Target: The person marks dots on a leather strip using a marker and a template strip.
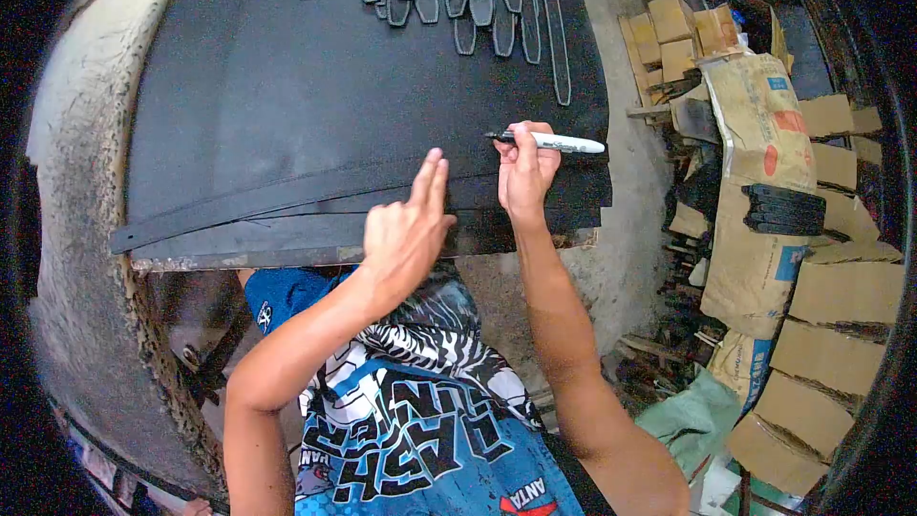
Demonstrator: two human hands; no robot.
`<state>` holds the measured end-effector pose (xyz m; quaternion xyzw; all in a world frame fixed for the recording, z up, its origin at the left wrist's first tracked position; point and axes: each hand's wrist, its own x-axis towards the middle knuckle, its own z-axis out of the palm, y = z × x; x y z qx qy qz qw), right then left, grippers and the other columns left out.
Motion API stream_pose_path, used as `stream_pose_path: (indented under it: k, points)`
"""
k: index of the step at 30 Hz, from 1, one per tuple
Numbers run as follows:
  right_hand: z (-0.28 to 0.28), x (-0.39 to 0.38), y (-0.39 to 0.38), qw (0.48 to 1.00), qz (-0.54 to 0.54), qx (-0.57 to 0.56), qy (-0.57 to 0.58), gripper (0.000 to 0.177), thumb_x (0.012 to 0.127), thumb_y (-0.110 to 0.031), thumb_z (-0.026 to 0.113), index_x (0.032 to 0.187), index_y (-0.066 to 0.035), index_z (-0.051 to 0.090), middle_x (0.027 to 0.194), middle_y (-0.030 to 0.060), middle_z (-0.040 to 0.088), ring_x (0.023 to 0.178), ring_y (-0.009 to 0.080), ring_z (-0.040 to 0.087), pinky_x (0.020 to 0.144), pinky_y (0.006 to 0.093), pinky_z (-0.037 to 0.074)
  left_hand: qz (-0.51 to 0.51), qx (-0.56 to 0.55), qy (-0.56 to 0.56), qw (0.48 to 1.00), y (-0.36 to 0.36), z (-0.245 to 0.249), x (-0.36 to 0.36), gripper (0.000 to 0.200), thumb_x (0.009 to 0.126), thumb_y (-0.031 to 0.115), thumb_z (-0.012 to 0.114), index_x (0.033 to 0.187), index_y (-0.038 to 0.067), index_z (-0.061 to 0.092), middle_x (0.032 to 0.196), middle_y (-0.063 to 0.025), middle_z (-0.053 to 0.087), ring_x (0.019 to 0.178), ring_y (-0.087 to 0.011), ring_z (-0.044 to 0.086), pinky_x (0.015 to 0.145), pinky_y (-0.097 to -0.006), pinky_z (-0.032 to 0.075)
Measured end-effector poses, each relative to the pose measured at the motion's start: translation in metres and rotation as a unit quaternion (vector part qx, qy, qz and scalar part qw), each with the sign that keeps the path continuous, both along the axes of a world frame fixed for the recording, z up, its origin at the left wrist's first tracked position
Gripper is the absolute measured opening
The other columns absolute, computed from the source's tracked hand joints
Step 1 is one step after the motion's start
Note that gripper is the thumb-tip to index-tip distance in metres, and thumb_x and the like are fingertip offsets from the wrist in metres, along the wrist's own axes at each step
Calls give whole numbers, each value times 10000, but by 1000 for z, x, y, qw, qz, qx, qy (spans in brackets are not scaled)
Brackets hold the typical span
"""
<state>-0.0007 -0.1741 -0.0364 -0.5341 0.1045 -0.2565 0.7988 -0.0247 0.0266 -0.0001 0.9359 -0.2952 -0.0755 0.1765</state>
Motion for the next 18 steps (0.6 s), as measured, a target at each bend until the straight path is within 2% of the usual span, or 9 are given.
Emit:
stream_pose_path:
  k: [5,10,13,15,18]
  points:
    - [-2,-1,4,1000,1,-8,-7,72,960,12,580,947,-58,589,854,44,607,676,74,523,643,245,492,46,-10,2,999,60,11,0,718,880,342,696,1474,39,430,1588,-92,368,575,-257,689,502,-351,536]
    - [1,2,4,1000,-30,0,-4,61,956,5,597,925,-47,589,846,40,591,655,72,473,613,234,444,134,-3,-21,991,117,8,-9,684,886,304,691,1464,37,442,1588,-114,361,565,-256,678,514,-340,543]
    - [3,3,7,999,-32,-15,-21,75,968,15,568,923,-44,582,869,50,590,654,72,453,618,237,431,147,-1,-25,989,114,4,-17,703,880,325,700,1450,0,449,1582,-152,359,542,-242,667,484,-336,535]
    - [9,1,17,998,-26,-40,-30,61,971,10,568,932,-36,577,906,67,603,664,73,467,620,230,440,144,-42,-30,988,99,2,-16,715,879,348,698,1436,-29,454,1574,-186,360,530,-236,660,469,-331,524]
    - [16,5,39,998,9,-66,-13,54,965,4,577,938,-42,583,936,75,620,668,64,487,615,221,455,106,-64,-14,992,65,-1,-15,718,870,344,703,1429,-33,457,1571,-190,363,540,-237,665,478,-338,525]
